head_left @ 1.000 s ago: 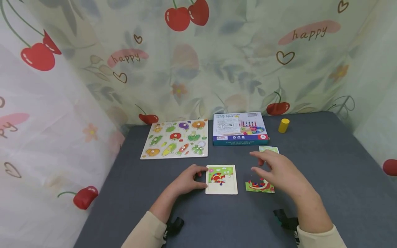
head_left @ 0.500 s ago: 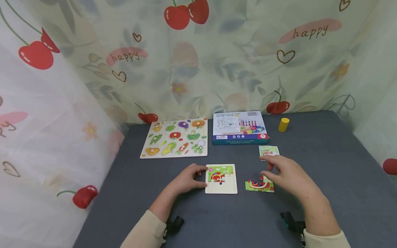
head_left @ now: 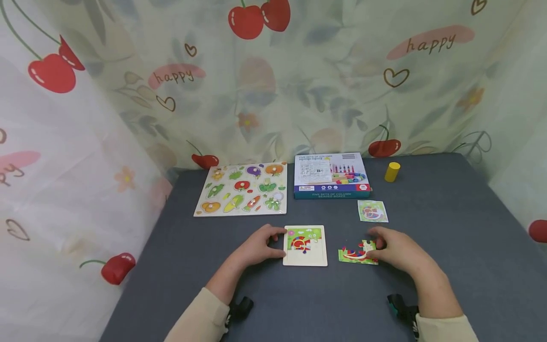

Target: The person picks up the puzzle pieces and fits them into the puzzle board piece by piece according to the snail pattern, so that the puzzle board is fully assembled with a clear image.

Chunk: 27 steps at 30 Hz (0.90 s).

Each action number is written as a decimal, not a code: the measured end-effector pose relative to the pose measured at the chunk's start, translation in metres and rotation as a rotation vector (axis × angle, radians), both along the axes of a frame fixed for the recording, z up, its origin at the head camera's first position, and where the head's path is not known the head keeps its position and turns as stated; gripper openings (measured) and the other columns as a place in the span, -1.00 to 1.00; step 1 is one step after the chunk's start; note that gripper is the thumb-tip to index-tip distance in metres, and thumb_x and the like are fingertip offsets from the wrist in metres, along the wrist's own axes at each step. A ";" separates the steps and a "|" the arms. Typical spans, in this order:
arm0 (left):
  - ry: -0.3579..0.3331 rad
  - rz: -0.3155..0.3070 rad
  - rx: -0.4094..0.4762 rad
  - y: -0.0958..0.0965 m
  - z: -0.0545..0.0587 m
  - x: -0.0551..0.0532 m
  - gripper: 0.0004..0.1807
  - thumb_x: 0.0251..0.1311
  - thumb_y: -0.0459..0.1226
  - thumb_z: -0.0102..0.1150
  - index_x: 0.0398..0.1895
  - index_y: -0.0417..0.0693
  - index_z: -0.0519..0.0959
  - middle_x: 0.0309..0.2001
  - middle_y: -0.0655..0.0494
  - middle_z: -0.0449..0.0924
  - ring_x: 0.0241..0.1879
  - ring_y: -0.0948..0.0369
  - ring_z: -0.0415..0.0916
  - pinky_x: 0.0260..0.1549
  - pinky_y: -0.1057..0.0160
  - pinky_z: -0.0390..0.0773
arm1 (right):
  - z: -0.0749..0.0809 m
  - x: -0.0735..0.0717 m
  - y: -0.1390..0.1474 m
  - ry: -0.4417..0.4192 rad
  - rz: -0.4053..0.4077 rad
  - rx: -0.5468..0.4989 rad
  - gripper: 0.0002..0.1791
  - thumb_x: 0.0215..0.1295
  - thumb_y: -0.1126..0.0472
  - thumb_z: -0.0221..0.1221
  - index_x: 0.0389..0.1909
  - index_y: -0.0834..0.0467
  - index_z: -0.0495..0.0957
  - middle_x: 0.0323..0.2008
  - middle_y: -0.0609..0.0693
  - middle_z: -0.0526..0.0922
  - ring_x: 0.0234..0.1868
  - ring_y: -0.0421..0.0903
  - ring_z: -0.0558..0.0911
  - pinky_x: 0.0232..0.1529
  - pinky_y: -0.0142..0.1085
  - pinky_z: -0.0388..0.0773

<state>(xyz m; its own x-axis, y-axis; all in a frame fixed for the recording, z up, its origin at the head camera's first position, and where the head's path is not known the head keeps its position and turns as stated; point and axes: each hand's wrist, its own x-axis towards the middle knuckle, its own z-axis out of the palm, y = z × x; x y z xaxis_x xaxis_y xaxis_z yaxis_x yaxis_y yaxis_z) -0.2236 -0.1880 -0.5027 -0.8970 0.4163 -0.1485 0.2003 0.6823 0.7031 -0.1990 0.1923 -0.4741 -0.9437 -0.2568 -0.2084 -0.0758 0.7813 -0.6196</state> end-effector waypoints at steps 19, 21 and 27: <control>0.011 -0.003 -0.004 0.000 0.000 -0.001 -0.34 0.18 -0.16 0.51 0.36 -0.04 0.54 -0.16 0.10 0.38 -0.23 0.16 0.31 -0.28 0.19 0.33 | -0.003 -0.003 -0.009 -0.070 -0.142 0.071 -0.59 0.20 0.16 0.46 -0.10 0.24 0.48 -0.40 0.08 0.43 -0.40 0.01 0.42 -0.37 -0.14 0.32; 0.011 0.000 -0.005 0.000 0.000 -0.001 -0.34 0.17 -0.16 0.51 0.36 -0.04 0.54 -0.17 0.09 0.38 -0.22 0.15 0.31 -0.28 0.18 0.33 | -0.003 -0.001 -0.010 -0.058 -0.151 0.074 -0.59 0.19 0.16 0.47 -0.12 0.23 0.47 -0.38 0.09 0.45 -0.38 0.02 0.43 -0.35 -0.12 0.35; 0.003 0.011 -0.019 -0.001 -0.003 -0.001 -0.36 0.17 -0.15 0.51 0.34 0.03 0.56 -0.16 0.10 0.38 -0.21 0.15 0.33 -0.26 0.16 0.34 | -0.002 0.003 -0.014 -0.013 -0.186 0.103 -0.59 0.13 0.18 0.50 -0.15 0.22 0.50 -0.35 0.07 0.50 -0.35 0.02 0.46 -0.31 -0.10 0.38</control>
